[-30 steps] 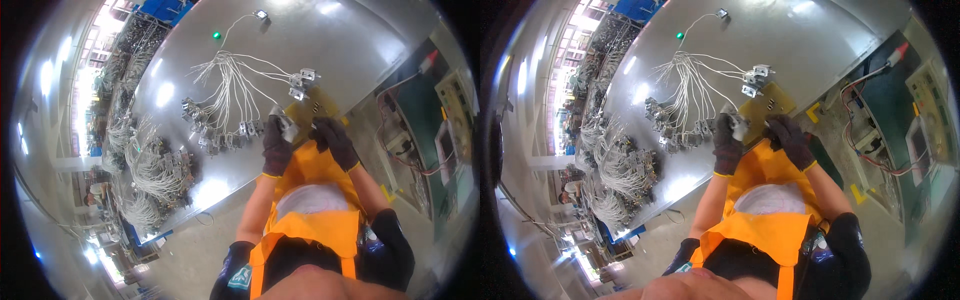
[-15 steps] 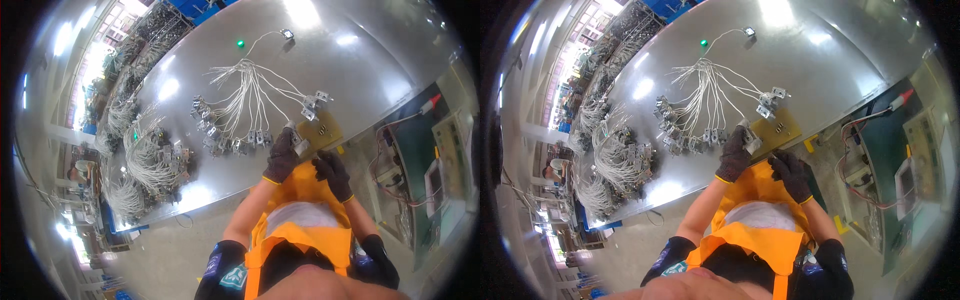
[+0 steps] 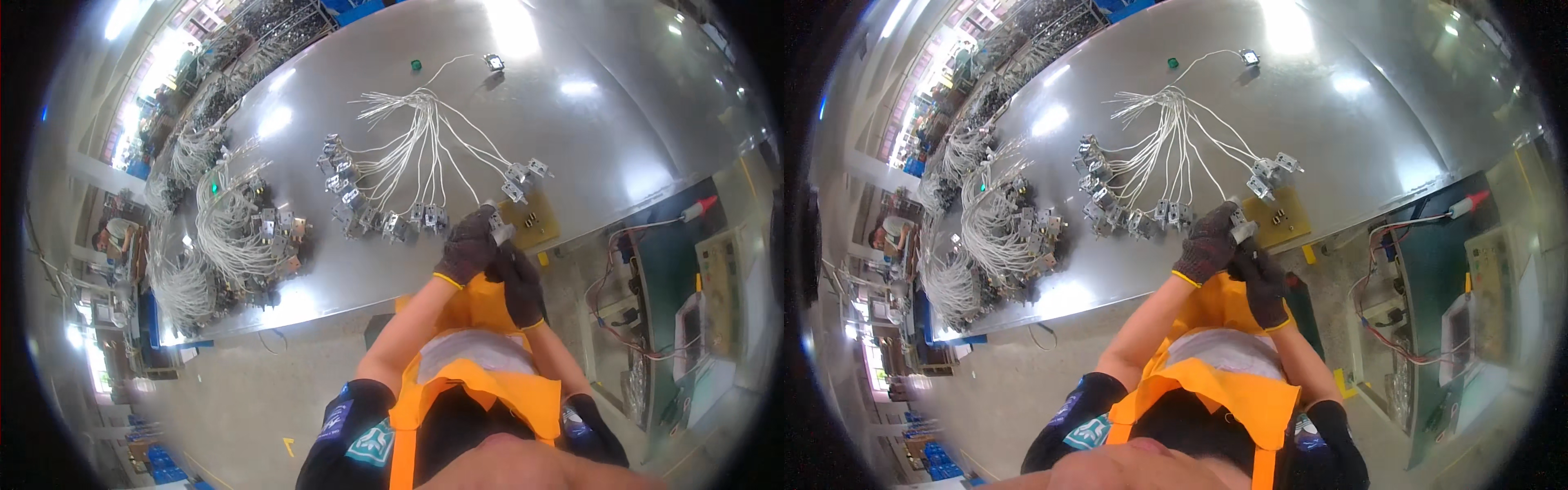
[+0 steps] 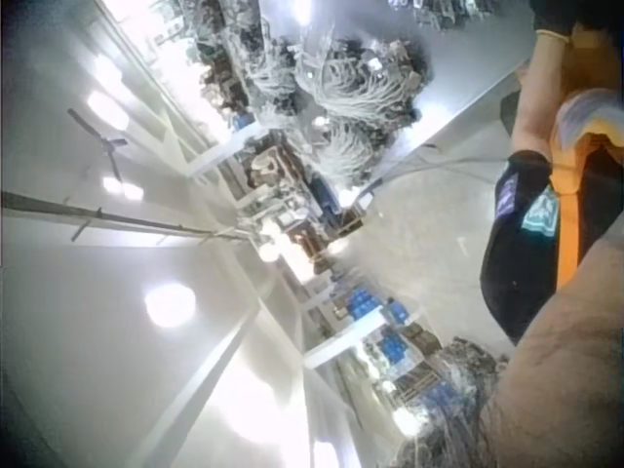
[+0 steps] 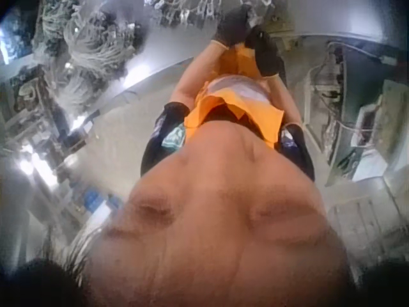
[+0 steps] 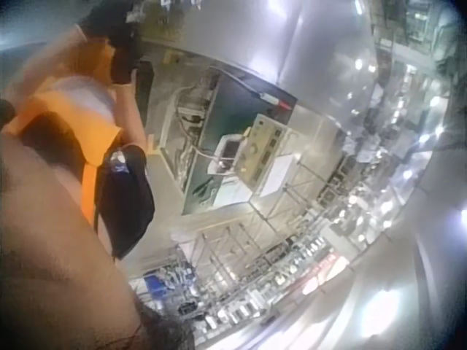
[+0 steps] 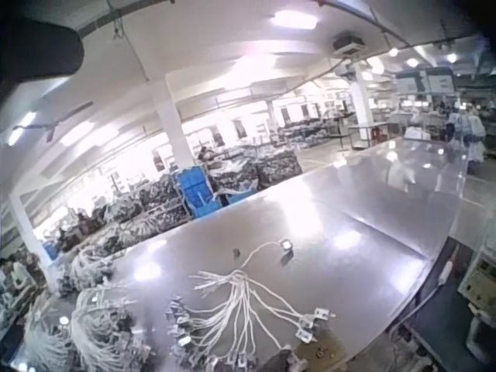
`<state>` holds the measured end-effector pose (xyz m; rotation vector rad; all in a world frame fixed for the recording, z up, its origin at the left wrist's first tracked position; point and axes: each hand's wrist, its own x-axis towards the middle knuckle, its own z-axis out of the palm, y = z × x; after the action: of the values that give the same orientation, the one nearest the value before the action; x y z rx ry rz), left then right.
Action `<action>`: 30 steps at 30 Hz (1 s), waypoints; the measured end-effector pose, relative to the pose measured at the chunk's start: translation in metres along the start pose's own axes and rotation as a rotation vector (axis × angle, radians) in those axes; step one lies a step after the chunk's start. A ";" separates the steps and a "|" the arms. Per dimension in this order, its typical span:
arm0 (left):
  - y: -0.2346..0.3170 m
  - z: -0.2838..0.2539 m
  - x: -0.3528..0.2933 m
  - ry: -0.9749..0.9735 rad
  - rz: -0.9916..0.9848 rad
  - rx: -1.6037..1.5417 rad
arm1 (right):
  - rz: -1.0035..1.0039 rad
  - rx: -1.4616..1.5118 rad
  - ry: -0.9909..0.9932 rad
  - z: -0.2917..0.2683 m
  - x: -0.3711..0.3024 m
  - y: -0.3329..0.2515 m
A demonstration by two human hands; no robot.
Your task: The recorder is assembling wire harness components and connecting them to a testing jig on a production line.
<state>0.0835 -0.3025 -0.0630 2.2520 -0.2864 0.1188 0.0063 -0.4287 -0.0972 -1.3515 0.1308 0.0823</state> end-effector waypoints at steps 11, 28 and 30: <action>-0.011 0.007 -0.001 0.087 0.136 0.047 | -0.656 -0.502 -0.017 -0.021 0.026 0.026; -0.057 0.033 -0.016 0.144 -0.260 -0.835 | 0.150 0.220 -0.185 -0.009 0.018 0.054; -0.026 -0.006 -0.013 0.009 -0.123 -0.930 | -0.128 -0.215 -0.178 -0.004 0.024 0.047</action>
<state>0.0770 -0.2797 -0.0807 1.3384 -0.1468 -0.0645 0.0238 -0.4230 -0.1467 -1.5561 -0.1177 0.1109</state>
